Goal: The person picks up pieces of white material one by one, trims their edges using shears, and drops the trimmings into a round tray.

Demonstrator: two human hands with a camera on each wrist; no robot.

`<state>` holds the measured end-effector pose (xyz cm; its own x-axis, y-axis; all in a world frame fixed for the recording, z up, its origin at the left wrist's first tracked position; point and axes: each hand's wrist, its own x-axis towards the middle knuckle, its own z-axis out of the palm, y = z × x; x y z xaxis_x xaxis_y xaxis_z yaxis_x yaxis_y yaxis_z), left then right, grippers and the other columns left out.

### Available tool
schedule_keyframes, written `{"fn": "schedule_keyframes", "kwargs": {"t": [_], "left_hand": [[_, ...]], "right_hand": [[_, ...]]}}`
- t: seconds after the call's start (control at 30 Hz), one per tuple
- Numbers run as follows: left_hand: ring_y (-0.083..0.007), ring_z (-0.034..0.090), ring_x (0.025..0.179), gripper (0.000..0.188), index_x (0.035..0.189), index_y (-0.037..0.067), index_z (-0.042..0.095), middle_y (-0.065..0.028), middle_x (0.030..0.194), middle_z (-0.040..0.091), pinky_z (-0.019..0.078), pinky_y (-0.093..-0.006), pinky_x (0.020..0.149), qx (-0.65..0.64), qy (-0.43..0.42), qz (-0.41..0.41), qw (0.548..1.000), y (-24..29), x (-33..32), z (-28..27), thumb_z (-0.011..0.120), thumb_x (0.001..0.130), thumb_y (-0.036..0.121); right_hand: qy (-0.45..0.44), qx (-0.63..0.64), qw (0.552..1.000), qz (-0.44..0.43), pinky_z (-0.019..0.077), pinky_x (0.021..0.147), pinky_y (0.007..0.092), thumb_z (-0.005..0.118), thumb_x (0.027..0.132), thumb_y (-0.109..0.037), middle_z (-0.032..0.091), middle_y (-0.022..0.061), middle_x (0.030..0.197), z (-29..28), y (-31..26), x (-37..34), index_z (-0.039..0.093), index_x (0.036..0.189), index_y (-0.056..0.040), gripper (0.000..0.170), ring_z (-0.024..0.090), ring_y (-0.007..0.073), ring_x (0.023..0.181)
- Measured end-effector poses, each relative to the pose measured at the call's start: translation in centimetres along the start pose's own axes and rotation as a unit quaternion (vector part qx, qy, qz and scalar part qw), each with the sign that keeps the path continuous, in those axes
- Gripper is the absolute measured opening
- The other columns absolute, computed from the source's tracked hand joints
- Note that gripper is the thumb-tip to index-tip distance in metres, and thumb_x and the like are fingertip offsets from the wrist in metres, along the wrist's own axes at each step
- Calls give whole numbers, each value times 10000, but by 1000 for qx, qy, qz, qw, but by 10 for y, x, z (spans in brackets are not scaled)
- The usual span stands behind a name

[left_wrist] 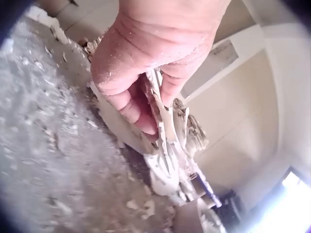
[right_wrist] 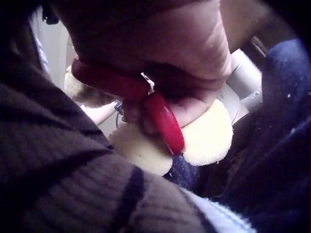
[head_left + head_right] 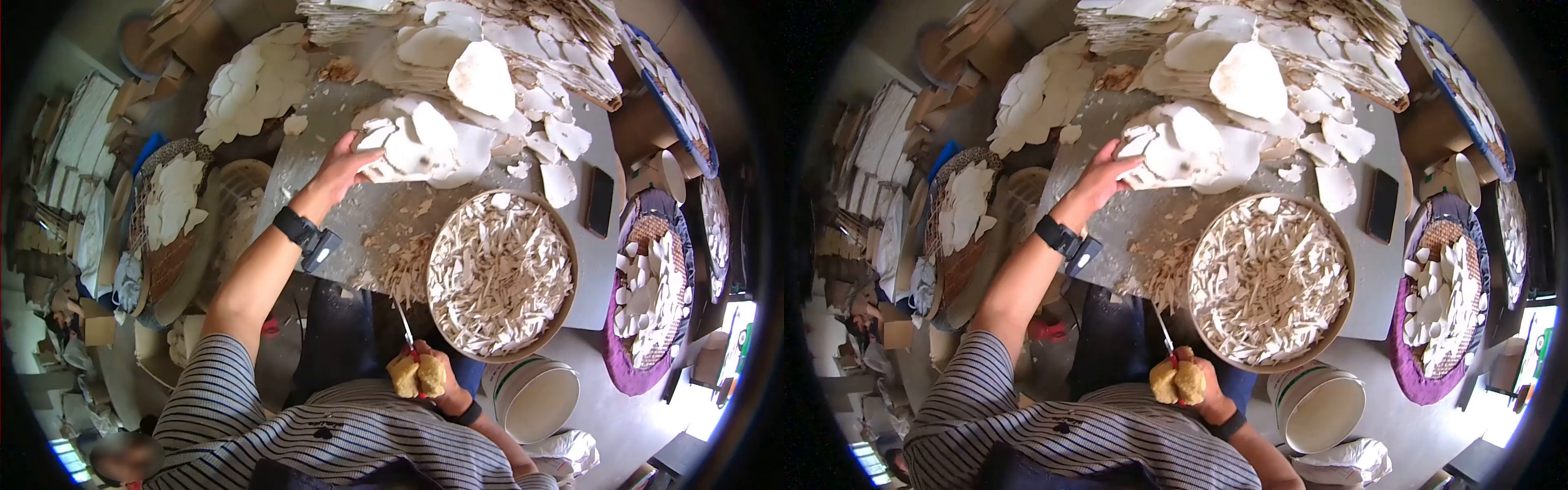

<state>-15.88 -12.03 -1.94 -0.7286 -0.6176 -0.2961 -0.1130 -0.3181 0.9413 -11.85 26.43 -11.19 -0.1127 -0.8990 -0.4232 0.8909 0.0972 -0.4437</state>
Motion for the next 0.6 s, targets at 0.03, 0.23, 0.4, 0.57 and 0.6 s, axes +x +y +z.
{"fn": "schedule_keyframes", "kwargs": {"t": [0.03, 0.23, 0.4, 0.57, 0.6], "left_hand": [[-165, 589, 924, 431, 1181, 74, 452, -53, 1069, 577, 497, -318, 754, 44, -2, -2, 999, -2, -9, -7, 641, 797, 130], [-189, 541, 1002, 483, 1190, 26, 490, -98, 1060, 583, 461, -303, 808, 286, 149, 151, 934, -48, -11, -55, 665, 746, 103], [-214, 605, 883, 192, 934, 19, 641, -108, 922, 641, 473, -311, 768, 322, 102, 251, 907, -26, -42, -19, 618, 754, 83], [-192, 605, 850, 180, 913, 14, 647, -100, 928, 632, 461, -292, 779, 395, 9, 269, 878, -28, -24, 31, 624, 775, 128], [-222, 586, 895, 239, 952, 2, 627, -116, 972, 613, 451, -314, 808, 440, 35, 307, 843, -31, -19, 44, 635, 770, 156]], "right_hand": [[-6, -25, 999, -27, 474, 753, 309, 621, 765, -27, 551, 72, 931, 2, 1, 0, 589, 871, 15, 118, 566, 187, 849], [-29, -240, 965, -100, 452, 735, 292, 554, 844, -44, 499, 43, 878, 8, 4, 2, 581, 837, -7, 47, 515, 162, 817], [0, -167, 983, -72, 452, 717, 271, 557, 848, -52, 518, 27, 875, 11, 6, 4, 576, 831, -4, 54, 524, 133, 794], [-39, -365, 918, -148, 446, 692, 242, 584, 831, -67, 514, 29, 856, 17, 0, 5, 579, 848, -8, 62, 528, 115, 774], [-23, -357, 924, -137, 444, 687, 237, 590, 827, -71, 521, 27, 844, 20, 0, 4, 582, 853, -8, 68, 529, 110, 763]]}}
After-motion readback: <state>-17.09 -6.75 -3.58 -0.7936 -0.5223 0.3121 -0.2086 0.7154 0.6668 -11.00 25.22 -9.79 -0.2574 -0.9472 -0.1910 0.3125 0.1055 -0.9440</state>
